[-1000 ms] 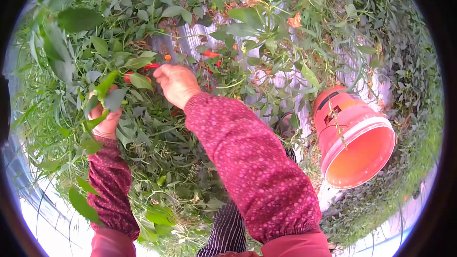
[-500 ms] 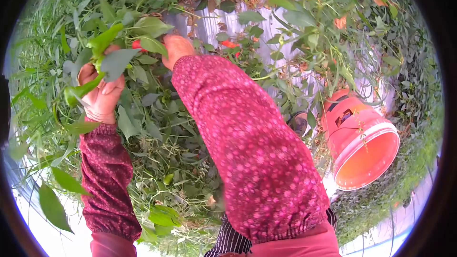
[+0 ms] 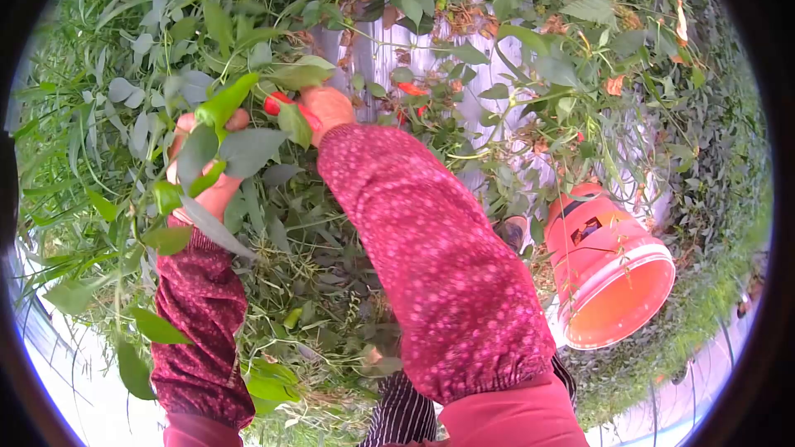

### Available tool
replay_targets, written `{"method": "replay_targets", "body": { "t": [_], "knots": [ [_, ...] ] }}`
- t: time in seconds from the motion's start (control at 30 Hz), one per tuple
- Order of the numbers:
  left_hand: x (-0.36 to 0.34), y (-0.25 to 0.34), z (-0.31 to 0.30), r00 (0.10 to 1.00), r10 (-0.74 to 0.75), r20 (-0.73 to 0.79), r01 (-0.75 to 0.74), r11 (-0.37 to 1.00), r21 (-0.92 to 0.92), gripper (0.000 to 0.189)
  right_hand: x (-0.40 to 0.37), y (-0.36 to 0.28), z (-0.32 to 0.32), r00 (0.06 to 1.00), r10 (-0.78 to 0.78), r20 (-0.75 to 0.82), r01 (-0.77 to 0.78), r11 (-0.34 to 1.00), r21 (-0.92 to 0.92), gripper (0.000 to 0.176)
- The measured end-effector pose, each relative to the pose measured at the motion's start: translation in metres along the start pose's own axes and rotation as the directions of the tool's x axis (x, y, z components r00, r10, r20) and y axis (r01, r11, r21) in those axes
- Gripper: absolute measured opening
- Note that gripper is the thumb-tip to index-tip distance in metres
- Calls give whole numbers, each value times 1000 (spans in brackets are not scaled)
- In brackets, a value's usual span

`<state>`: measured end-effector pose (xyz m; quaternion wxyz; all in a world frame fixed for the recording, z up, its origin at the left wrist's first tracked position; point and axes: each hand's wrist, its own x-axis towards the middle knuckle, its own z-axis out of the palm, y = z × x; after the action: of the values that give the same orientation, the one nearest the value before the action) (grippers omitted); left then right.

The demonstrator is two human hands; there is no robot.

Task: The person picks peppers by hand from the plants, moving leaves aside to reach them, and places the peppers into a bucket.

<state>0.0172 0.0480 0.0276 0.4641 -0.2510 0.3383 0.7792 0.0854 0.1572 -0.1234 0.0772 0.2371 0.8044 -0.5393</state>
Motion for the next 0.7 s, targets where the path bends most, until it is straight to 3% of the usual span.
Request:
{"method": "replay_targets", "body": {
  "t": [0.03, 0.07, 0.17, 0.2, 0.23, 0.27, 0.33, 0.37, 0.43, 0.47, 0.53, 0.57, 0.63, 0.7],
  "knots": [
    [-2, -3, 2, 995, 24, -97, -17, 997, 71, 34, -9, 2, -6, 1000, 7, 4, -7, 1000, -3, 34],
    [-1, -4, -21, 990, 138, -8, -129, 944, 304, 33, -18, 4, -16, 999, -34, -1, 34, 999, -7, 31],
    [2, -11, -49, 982, 189, -4, -179, 936, 304, 33, -44, 22, -18, 990, -136, -47, 133, 989, -58, 27],
    [10, 4, -81, 995, -75, 65, 54, 960, 274, 32, -53, 28, -19, 989, -143, -47, 140, 988, -61, 29],
    [8, -1, -74, 995, -78, 69, 56, 960, 276, 32, -60, 22, -29, 988, -149, -49, 146, 987, -66, 31],
    [3, -10, -69, 998, -13, 60, -2, 970, 244, 33, -64, 18, -42, 890, 372, 265, -451, 804, 387, 34],
    [-2, -13, -64, 998, 52, 43, -60, 974, 219, 34, -81, 11, -64, 881, 394, 260, -472, 766, 437, 32],
    [0, -11, -71, 998, -11, 69, -3, 980, 198, 34, -89, 10, -73, 874, 414, 256, -486, 731, 479, 30],
    [8, -6, -80, 981, -146, 129, 126, 980, 153, 34, -103, 16, -83, 865, 436, 249, -502, 772, 390, 29],
    [10, -1, -82, 946, -268, 183, 244, 959, 146, 31, -110, 22, -86, 843, 437, 312, -533, 753, 385, 28],
    [5, -8, -83, 957, -233, 174, 214, 969, 123, 31, -123, 29, -91, 781, 459, 423, -617, 667, 416, 28],
    [4, -10, -84, 967, -193, 166, 178, 979, 101, 31, -130, 32, -91, 781, 462, 421, -619, 664, 419, 28],
    [7, 8, -89, 968, -209, 141, 191, 973, 129, 33, -131, 20, -86, 842, 392, 370, -539, 594, 597, 29],
    [6, 4, -95, 966, -233, 115, 214, 964, 156, 29, -138, 28, -85, 811, 455, 368, -581, 553, 597, 28]
  ]
}}
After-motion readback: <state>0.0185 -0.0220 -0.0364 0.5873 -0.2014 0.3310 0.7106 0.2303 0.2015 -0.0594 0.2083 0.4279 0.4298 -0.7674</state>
